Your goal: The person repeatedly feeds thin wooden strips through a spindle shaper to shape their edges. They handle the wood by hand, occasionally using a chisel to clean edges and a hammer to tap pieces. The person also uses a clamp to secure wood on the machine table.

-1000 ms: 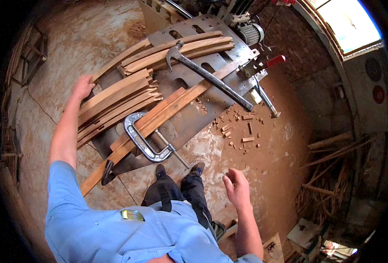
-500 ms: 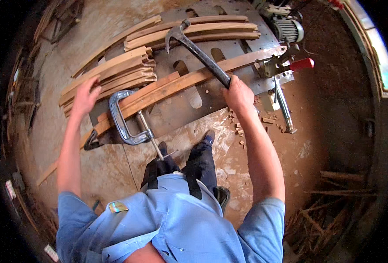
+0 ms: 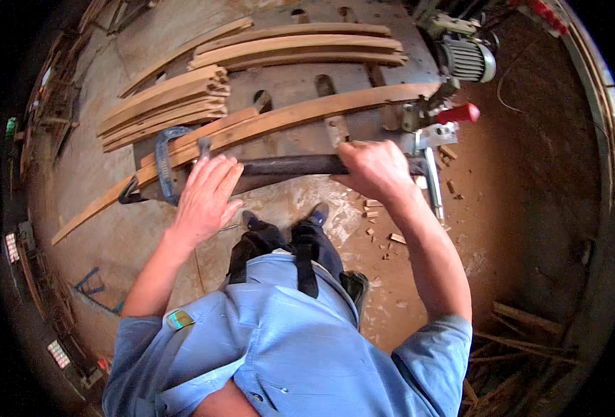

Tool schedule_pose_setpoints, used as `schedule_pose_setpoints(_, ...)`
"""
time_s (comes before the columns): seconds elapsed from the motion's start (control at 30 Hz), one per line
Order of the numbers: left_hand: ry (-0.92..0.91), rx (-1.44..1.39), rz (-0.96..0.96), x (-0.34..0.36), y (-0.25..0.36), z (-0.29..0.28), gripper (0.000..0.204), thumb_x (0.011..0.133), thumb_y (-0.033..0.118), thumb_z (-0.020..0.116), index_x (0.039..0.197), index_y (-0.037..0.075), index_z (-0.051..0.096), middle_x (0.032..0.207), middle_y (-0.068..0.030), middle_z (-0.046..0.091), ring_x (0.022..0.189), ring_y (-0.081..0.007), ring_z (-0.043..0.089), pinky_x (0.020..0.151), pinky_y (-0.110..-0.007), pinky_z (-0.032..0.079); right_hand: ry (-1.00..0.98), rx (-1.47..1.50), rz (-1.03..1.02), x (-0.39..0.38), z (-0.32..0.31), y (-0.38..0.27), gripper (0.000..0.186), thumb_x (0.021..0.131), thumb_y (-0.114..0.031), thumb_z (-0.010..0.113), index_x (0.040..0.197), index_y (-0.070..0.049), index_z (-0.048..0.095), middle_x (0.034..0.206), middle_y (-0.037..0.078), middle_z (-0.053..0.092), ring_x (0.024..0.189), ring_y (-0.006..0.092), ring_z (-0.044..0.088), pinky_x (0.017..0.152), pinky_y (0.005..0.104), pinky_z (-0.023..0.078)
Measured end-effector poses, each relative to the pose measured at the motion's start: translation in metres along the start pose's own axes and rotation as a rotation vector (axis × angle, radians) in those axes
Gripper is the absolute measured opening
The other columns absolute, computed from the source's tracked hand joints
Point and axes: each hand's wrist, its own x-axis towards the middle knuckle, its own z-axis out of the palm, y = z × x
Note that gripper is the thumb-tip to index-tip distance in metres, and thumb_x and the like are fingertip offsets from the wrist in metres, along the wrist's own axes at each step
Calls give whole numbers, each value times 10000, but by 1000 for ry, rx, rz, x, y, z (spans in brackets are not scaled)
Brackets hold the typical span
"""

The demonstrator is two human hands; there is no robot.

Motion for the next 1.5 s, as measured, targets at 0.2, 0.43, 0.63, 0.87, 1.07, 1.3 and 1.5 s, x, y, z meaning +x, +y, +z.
schedule_pose_setpoints(0.2,-152,-119,-130,11,3,49,553,773,123,708,1285,40,515,975,-139,576,927,-340,594,772,-431,498,60,4,-195,16,19,23,408,687,-405,776,839,-87,569,792,77,610,845,292,626,724,417,490)
schedule_pose_setpoints(0.43,-204,-143,-296,28,4,82,475,827,152,671,1266,68,509,1003,-162,584,968,-364,594,805,-439,505,230,38,-62,40,61,43,385,651,-230,778,1000,-118,661,959,88,591,1025,286,537,929,406,412)
schedule_pose_setpoints(0.63,-170,-101,-351,43,0,98,411,825,155,669,1210,54,568,965,-147,557,965,-337,573,817,-432,495,270,46,38,45,74,47,425,658,-242,797,1049,-147,661,1009,94,578,1071,301,515,988,443,381)
schedule_pose_setpoints(0.87,-145,8,-332,45,-19,93,366,789,139,691,1134,35,624,967,-139,578,949,-312,559,856,-407,464,341,156,88,48,70,34,479,681,-206,789,1116,-115,611,1167,119,542,1148,339,478,998,467,371)
schedule_pose_setpoints(1.07,66,-40,-245,166,-93,59,423,825,150,678,1185,-39,562,1121,-178,588,1058,-334,549,931,-438,462,361,367,152,45,51,17,401,729,-147,760,1088,-50,610,1145,154,563,1114,362,501,949,460,431)
schedule_pose_setpoints(1.3,-50,14,-206,245,-157,84,497,841,191,675,1248,-41,508,1210,-187,547,1178,-345,488,996,-427,419,372,593,225,33,45,3,308,760,-107,737,1026,-20,610,1075,147,596,1024,350,547,871,419,479)
schedule_pose_setpoints(1.5,57,101,-51,262,-150,87,303,847,170,655,1069,1,538,1039,-178,603,988,-362,570,840,-454,459,367,640,276,-2,57,16,277,803,-179,712,1019,-31,622,1011,132,606,963,332,566,818,410,498)
